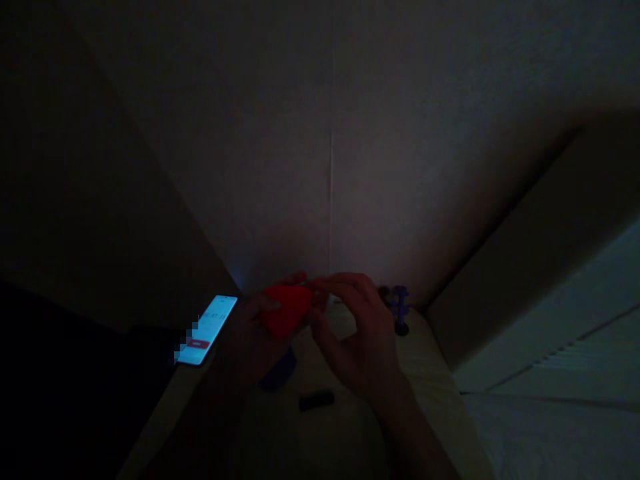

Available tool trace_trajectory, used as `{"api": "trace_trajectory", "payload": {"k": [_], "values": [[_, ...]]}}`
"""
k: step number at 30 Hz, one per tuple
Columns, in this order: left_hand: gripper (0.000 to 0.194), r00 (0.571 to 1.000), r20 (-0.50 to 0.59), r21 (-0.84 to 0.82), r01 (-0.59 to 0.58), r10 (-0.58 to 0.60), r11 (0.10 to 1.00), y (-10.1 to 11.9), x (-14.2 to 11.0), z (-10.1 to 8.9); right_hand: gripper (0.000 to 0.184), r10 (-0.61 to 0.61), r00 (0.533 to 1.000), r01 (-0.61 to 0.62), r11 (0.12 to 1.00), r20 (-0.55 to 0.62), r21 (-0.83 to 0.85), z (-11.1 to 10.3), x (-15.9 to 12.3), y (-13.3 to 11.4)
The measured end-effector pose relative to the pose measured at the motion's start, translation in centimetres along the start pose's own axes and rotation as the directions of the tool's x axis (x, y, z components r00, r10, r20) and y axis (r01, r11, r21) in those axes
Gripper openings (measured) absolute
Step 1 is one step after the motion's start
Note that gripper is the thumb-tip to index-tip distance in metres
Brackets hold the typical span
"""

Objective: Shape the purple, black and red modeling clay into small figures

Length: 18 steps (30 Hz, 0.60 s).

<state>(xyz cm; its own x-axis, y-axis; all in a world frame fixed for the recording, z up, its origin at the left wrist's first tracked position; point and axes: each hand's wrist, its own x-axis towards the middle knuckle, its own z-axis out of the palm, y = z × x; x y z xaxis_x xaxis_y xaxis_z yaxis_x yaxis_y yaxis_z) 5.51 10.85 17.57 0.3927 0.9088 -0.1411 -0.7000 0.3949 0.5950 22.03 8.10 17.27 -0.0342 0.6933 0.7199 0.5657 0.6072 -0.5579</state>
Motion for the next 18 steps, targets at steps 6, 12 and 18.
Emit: {"api": "trace_trajectory", "payload": {"k": [6,12,18], "values": [[0.044,0.996,0.032,0.089,-0.082,0.080,0.993,-0.2,-0.1,0.2,0.029,0.049,0.998,-0.049,0.999,0.036,-0.017,0.5,-0.2,0.1],[0.032,0.998,0.055,0.070,-0.047,0.044,0.996,-0.2,-0.1,0.3,0.032,0.112,0.993,-0.109,0.991,-0.034,0.072,0.5,-0.6,-0.3],[0.031,0.998,-0.004,-0.023,0.060,-0.060,0.998,-2.5,-0.2,1.3,0.055,-0.086,0.992,0.095,0.990,0.093,-0.106,1.4,-1.2,-1.0]]}}
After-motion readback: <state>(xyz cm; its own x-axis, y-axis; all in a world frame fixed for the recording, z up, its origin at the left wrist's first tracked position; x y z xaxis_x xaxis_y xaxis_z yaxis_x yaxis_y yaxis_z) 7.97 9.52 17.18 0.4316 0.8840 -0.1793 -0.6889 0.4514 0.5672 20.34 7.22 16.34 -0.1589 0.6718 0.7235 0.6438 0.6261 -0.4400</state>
